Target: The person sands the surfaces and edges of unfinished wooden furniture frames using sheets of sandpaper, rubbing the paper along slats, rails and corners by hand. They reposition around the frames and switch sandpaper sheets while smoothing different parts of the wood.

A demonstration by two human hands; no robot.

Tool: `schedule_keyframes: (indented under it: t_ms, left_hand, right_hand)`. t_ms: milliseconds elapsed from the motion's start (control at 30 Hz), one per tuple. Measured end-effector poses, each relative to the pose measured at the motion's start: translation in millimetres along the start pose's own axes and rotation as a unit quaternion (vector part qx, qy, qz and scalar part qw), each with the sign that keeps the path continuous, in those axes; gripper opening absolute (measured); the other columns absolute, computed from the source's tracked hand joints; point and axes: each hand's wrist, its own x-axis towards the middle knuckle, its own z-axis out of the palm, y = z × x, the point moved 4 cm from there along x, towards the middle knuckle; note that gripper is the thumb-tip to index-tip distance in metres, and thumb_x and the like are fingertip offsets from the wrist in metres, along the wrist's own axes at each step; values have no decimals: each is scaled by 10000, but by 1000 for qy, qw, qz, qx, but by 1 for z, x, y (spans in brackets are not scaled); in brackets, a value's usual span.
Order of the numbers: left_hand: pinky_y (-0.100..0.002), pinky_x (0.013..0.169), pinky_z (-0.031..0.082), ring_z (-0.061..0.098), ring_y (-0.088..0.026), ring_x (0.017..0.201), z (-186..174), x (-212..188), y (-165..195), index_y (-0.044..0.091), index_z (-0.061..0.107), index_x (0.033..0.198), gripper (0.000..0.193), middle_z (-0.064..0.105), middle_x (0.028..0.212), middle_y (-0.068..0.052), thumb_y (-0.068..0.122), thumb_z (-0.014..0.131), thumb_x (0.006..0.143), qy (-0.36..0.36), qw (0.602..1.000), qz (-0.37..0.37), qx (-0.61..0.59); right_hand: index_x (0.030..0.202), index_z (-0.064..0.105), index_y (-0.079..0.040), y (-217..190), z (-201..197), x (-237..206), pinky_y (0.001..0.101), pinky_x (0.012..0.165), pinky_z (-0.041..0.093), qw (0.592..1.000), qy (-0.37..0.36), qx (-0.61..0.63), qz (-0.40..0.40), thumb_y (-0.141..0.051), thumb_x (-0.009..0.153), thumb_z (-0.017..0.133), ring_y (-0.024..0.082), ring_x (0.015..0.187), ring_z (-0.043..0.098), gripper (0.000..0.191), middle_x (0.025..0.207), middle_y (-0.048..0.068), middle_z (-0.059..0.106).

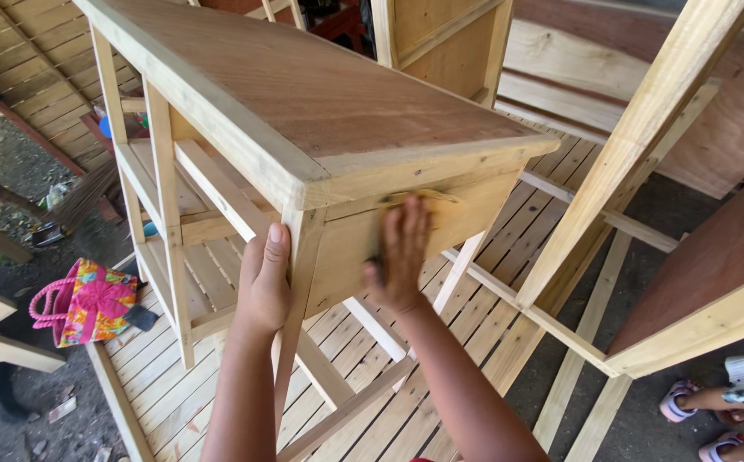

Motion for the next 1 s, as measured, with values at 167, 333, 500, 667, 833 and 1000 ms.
schedule_keyframes:
  t_ms: [167,333,500,667,833,1000]
  left_hand:
    - [-308,670,435,513,-128,758,-2,-2,6,-42,663,929,707,612,758,-50,593,373,1043,8,998,12,53]
    - [-307,679,448,524,-130,754,-11,-12,18,-53,659,917,720,625,749,-64,595,368,1038,-1,999,11,50]
    - [-303,688,454,545,-133,759,-2,-2,16,-58,666,924,717,642,764,-68,585,369,1036,-16,999,15,27]
    - [-314,659,436,516,-147,732,-2,0,14,-59,650,896,712,609,742,-76,577,374,1057,-11,999,16,29]
    - [-305,682,451,537,-137,760,-10,-5,22,-42,652,924,684,624,760,-49,565,369,1064,5,997,58,51]
    - [-320,691,438,505,-217,725,-14,-25,49,-31,610,934,555,520,745,-91,487,482,1088,57,978,145,136]
  right_hand:
    - [1675,75,-117,180,-9,-24,431,1334,97,892,119,339,275,-545,1107,467,269,1636,100,812,1767,101,68]
    - [1633,214,-70,159,-10,-2,415,1265,240,852,142,313,394,-425,1083,495,307,1525,343,713,1677,205,344]
    - [1653,226,-86,66,-50,25,556,1224,114,945,-97,-71,303,-422,1104,364,420,1566,189,658,1723,174,217]
    - [1574,428,-147,72,-62,73,475,1292,211,876,-135,-68,459,-490,1089,267,407,1489,341,616,1638,89,474]
    - [1609,324,-113,51,-59,69,558,1263,143,925,-122,-95,347,-411,1097,316,459,1523,243,593,1673,146,308]
    - [1598,309,-63,35,-60,62,552,1231,195,908,-123,-129,379,-377,1084,365,472,1509,264,605,1663,177,312]
